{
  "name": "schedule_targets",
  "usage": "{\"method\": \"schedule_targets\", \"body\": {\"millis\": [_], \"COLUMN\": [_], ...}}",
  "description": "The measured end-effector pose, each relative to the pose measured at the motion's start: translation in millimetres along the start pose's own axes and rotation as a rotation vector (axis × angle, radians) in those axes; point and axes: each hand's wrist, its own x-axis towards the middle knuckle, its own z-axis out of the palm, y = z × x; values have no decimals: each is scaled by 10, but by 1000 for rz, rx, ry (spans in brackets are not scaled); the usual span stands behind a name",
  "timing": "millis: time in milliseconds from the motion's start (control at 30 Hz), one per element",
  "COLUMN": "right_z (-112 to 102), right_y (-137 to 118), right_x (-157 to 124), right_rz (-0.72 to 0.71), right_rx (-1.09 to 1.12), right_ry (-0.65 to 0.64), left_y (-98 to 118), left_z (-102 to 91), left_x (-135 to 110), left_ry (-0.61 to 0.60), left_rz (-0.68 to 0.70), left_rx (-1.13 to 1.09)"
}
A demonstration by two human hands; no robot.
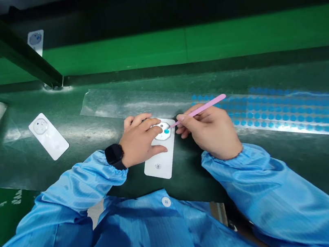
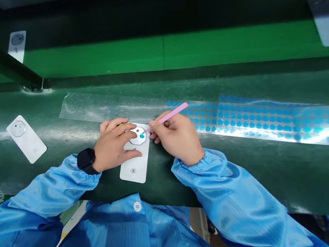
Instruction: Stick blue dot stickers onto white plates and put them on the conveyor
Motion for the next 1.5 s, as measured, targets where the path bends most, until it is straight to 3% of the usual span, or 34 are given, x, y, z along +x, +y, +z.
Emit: {"method": "schedule_targets", "body": {"millis": [900, 1500], "right_z": [-9, 14], "right_y": [-19, -19], "right_x": [12, -2], "right_rz": [22, -35], "right_rx": [-15, -60], "right_ry": [-19, 5], "left_y": [1, -10], "left_z": [5, 11], "left_x": [5, -14], "left_ry": [-4, 24], "left_rz": [-5, 68], "left_rx": [0, 67]}}
